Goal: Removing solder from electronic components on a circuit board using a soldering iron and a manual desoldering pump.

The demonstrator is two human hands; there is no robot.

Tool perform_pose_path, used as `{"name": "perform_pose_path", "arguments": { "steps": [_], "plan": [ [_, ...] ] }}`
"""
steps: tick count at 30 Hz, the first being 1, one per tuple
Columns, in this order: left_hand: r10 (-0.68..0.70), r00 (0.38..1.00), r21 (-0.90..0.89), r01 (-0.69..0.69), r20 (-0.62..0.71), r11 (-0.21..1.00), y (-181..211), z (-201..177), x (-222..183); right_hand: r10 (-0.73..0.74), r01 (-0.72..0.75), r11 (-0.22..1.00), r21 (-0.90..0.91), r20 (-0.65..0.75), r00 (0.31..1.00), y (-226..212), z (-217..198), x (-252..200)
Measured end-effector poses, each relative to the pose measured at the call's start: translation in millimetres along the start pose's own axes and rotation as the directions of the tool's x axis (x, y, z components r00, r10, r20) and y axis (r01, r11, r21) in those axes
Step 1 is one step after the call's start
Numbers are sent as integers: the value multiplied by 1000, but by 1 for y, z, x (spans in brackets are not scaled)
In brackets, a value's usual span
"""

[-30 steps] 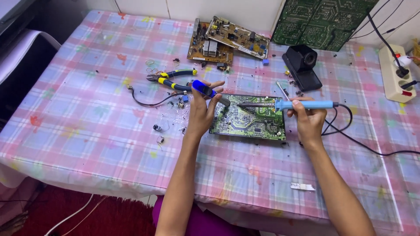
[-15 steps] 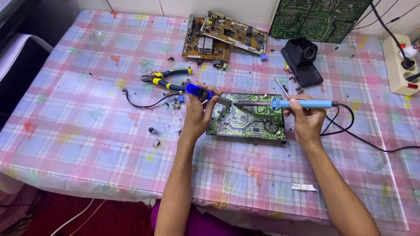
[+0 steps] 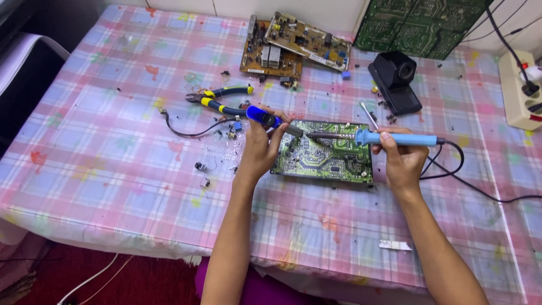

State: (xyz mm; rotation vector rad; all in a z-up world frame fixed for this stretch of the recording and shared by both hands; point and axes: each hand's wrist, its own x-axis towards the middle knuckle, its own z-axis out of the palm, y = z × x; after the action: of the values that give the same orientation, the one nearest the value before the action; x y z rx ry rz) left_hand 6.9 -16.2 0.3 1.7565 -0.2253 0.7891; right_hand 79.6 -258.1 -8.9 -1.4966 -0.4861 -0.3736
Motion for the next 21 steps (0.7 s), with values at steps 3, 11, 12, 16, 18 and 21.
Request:
{"name": "perform_pose_path", "arguments": {
  "steps": [3,11,12,16,18,21],
  "plan": [
    [4,1000,-6,-4,-5,1000,-1,-1,0,9,-9,1000,7,-11,1000,0,-1,-1],
    [7,1000,-19,-7,-2,1000,0,-2,1,-40,40,998,-46,-2,999,-3,-2,-4],
    [4,1000,-15,-4,-1,1000,1,-1,0,-43,43,998,-51,-5,999,-2,-3,-5],
    [2,1000,-16,-2,1,1000,0,-1,0,-34,34,997,-72,7,999,-8,-1,-5],
    [3,1000,-27,-4,-6,1000,-3,-1,-1,-29,31,995,-96,25,999,-8,0,-6],
    [8,1000,-36,-8,-4,999,-6,-2,-1,-26,31,993,-114,40,999,-10,-1,-7]
  ]
}}
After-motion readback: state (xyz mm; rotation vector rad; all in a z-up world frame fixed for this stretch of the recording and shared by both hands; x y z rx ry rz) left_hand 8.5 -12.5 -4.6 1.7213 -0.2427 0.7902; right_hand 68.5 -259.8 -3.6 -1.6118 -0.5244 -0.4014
